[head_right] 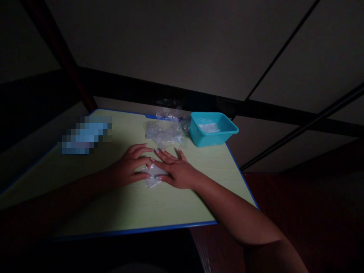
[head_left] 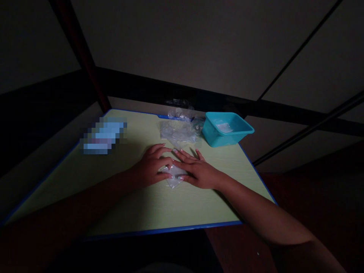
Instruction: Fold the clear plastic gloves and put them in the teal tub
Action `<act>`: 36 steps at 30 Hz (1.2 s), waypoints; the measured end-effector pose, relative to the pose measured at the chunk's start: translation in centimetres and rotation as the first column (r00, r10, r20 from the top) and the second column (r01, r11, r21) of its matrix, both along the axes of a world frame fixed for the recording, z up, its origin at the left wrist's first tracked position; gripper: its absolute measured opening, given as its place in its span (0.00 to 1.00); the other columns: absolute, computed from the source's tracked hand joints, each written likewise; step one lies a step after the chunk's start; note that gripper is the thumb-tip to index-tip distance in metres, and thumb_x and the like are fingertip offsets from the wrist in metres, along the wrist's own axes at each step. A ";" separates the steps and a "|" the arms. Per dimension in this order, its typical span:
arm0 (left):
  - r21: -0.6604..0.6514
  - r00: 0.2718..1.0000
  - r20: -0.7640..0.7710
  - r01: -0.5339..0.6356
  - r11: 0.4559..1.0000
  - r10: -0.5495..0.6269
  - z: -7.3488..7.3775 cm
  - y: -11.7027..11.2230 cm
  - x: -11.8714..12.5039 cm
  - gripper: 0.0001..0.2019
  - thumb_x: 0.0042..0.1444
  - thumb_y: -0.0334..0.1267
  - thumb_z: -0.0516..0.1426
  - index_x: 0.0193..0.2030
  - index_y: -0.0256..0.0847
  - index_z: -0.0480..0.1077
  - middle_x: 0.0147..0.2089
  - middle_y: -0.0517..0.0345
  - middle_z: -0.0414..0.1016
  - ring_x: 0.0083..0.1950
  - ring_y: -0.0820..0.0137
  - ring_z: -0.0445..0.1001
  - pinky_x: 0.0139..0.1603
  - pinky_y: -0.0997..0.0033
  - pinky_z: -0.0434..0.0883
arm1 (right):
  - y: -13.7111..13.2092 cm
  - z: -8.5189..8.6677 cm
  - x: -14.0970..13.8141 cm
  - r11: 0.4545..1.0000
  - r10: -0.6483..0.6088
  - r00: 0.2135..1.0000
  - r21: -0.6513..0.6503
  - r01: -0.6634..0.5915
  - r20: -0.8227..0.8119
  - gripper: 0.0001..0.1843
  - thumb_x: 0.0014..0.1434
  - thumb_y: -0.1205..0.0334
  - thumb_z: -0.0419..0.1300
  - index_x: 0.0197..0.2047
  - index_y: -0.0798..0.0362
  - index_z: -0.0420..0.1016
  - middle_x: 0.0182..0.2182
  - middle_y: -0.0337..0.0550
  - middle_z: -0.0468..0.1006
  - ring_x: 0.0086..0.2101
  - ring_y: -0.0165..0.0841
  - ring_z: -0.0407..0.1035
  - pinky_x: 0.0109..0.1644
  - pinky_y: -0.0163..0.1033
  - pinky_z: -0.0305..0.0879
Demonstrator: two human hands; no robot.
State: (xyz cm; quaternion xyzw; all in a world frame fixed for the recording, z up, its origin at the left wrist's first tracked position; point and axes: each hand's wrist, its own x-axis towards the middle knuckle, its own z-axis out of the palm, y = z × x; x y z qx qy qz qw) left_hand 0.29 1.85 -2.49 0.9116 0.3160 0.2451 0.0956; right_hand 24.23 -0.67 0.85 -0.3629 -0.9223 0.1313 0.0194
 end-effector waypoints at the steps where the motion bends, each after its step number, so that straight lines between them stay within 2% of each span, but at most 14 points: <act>1: -0.006 1.000 -0.012 0.002 1.000 -0.003 -0.2 0.0 0.0 0.11 0.49 0.46 0.64 0.34 0.42 0.71 0.61 0.50 0.63 0.66 0.48 0.52 0.63 0.47 0.56 | 0.0 0.0 0.0 1.000 -0.003 1.000 -0.008 0.003 0.011 0.34 0.66 0.51 0.51 0.71 0.43 0.43 0.70 0.48 0.38 0.68 0.45 0.34 0.63 0.71 0.27; 6: -0.019 1.000 -0.018 -0.001 1.000 0.000 -0.7 0.2 -0.1 0.18 0.42 0.49 0.68 0.35 0.42 0.71 0.60 0.48 0.64 0.66 0.48 0.52 0.63 0.48 0.55 | 0.1 -0.2 0.1 0.998 -0.026 0.999 -0.052 0.028 0.043 0.36 0.65 0.51 0.52 0.71 0.46 0.42 0.70 0.51 0.37 0.68 0.44 0.33 0.63 0.70 0.27; 9: -0.043 1.000 -0.028 -0.007 0.999 0.006 -0.7 0.1 -0.1 0.21 0.40 0.52 0.68 0.37 0.43 0.70 0.60 0.48 0.64 0.66 0.47 0.52 0.63 0.47 0.55 | 0.2 -0.3 0.3 0.997 -0.022 1.000 -0.071 0.022 0.001 0.36 0.64 0.51 0.54 0.71 0.47 0.45 0.70 0.53 0.39 0.68 0.45 0.34 0.62 0.71 0.25; 12: -0.047 1.000 -0.015 -0.014 0.999 0.014 -0.3 -0.2 0.0 0.23 0.39 0.53 0.69 0.37 0.42 0.69 0.61 0.48 0.64 0.66 0.47 0.51 0.64 0.47 0.53 | 0.5 -0.2 0.2 0.995 -0.084 0.969 -0.068 0.070 -0.235 0.31 0.62 0.54 0.56 0.66 0.51 0.57 0.68 0.56 0.52 0.66 0.47 0.44 0.64 0.69 0.33; 14: -0.033 1.000 0.003 -0.019 0.999 0.019 0.0 -0.5 0.1 0.23 0.39 0.52 0.69 0.36 0.41 0.68 0.61 0.46 0.64 0.66 0.47 0.51 0.64 0.47 0.53 | 0.6 -0.1 0.0 0.977 -0.211 0.842 -0.125 0.171 -0.497 0.22 0.61 0.56 0.55 0.57 0.54 0.69 0.60 0.57 0.66 0.60 0.44 0.58 0.63 0.62 0.48; 16: -0.020 1.000 0.013 -0.025 0.999 0.026 0.2 -0.8 0.2 0.22 0.41 0.52 0.68 0.35 0.41 0.68 0.61 0.46 0.64 0.66 0.47 0.51 0.64 0.47 0.53 | 0.7 0.2 -0.2 0.910 -0.412 0.613 -0.342 0.234 -0.675 0.15 0.60 0.56 0.55 0.47 0.54 0.73 0.48 0.52 0.74 0.50 0.40 0.67 0.55 0.53 0.64; 17: -0.017 1.000 0.012 -0.027 0.999 0.027 0.3 -0.9 0.3 0.22 0.41 0.52 0.68 0.35 0.41 0.67 0.61 0.46 0.63 0.66 0.47 0.51 0.63 0.47 0.54 | 0.8 0.3 -0.3 0.846 -0.526 0.494 -0.487 0.217 -0.693 0.12 0.59 0.57 0.56 0.44 0.53 0.72 0.43 0.49 0.75 0.45 0.38 0.69 0.49 0.49 0.68; 19: -0.016 1.000 0.003 -0.027 1.000 0.027 0.3 -1.0 0.4 0.22 0.41 0.52 0.67 0.36 0.41 0.68 0.61 0.45 0.64 0.66 0.46 0.51 0.63 0.46 0.53 | 0.8 0.7 -0.3 0.675 -0.720 0.311 -0.729 0.110 -0.620 0.09 0.57 0.59 0.57 0.41 0.51 0.70 0.38 0.44 0.73 0.40 0.36 0.69 0.39 0.44 0.73; 21: -0.027 1.000 -0.002 -0.020 0.999 0.020 0.2 -1.0 0.5 0.23 0.41 0.52 0.68 0.38 0.41 0.69 0.61 0.45 0.64 0.66 0.46 0.51 0.64 0.46 0.53 | 0.9 1.1 -0.2 0.532 -0.827 0.216 -0.847 0.004 -0.518 0.08 0.56 0.63 0.56 0.41 0.51 0.68 0.36 0.42 0.71 0.38 0.35 0.68 0.35 0.43 0.74; 22: -0.036 1.000 -0.001 -0.018 0.999 0.017 0.2 -1.0 0.6 0.24 0.40 0.52 0.68 0.40 0.41 0.70 0.61 0.45 0.64 0.66 0.46 0.51 0.64 0.46 0.53 | 1.0 1.4 -0.1 0.484 -0.857 0.190 -0.875 -0.024 -0.479 0.07 0.56 0.65 0.55 0.40 0.51 0.68 0.35 0.42 0.71 0.39 0.35 0.68 0.34 0.44 0.75; 24: -0.059 1.000 0.001 -0.015 0.998 0.016 0.0 -1.0 0.6 0.27 0.40 0.53 0.68 0.44 0.42 0.71 0.62 0.46 0.62 0.66 0.46 0.51 0.65 0.46 0.51 | 1.1 1.8 0.1 0.417 -0.894 0.158 -0.907 -0.048 -0.419 0.06 0.57 0.66 0.53 0.40 0.51 0.67 0.36 0.42 0.71 0.40 0.35 0.69 0.32 0.46 0.76; 28: -0.075 0.998 -0.056 -0.025 0.997 0.021 0.0 -1.0 0.6 0.33 0.41 0.54 0.67 0.56 0.48 0.70 0.69 0.48 0.55 0.69 0.43 0.46 0.66 0.41 0.46 | 1.1 2.3 0.1 0.332 -0.931 0.135 -0.941 -0.072 -0.339 0.06 0.58 0.68 0.51 0.40 0.52 0.65 0.36 0.43 0.73 0.40 0.36 0.72 0.31 0.47 0.77; 32: -0.107 0.982 -0.186 -0.061 0.992 0.040 0.4 -1.1 0.6 0.39 0.44 0.58 0.65 0.63 0.49 0.65 0.71 0.42 0.51 0.71 0.41 0.43 0.65 0.34 0.42 | 1.0 2.5 0.2 0.257 -0.946 0.200 -0.966 -0.023 -0.256 0.08 0.61 0.66 0.49 0.45 0.51 0.62 0.32 0.44 0.75 0.35 0.36 0.76 0.31 0.45 0.77; 36: -0.157 0.967 -0.251 -0.088 0.984 0.046 0.8 -1.3 0.8 0.40 0.45 0.61 0.63 0.64 0.49 0.64 0.72 0.42 0.48 0.72 0.41 0.40 0.65 0.33 0.42 | 1.3 2.4 0.4 0.247 -0.932 0.289 -0.967 0.058 -0.221 0.12 0.63 0.62 0.49 0.50 0.52 0.59 0.30 0.46 0.78 0.29 0.37 0.78 0.28 0.39 0.75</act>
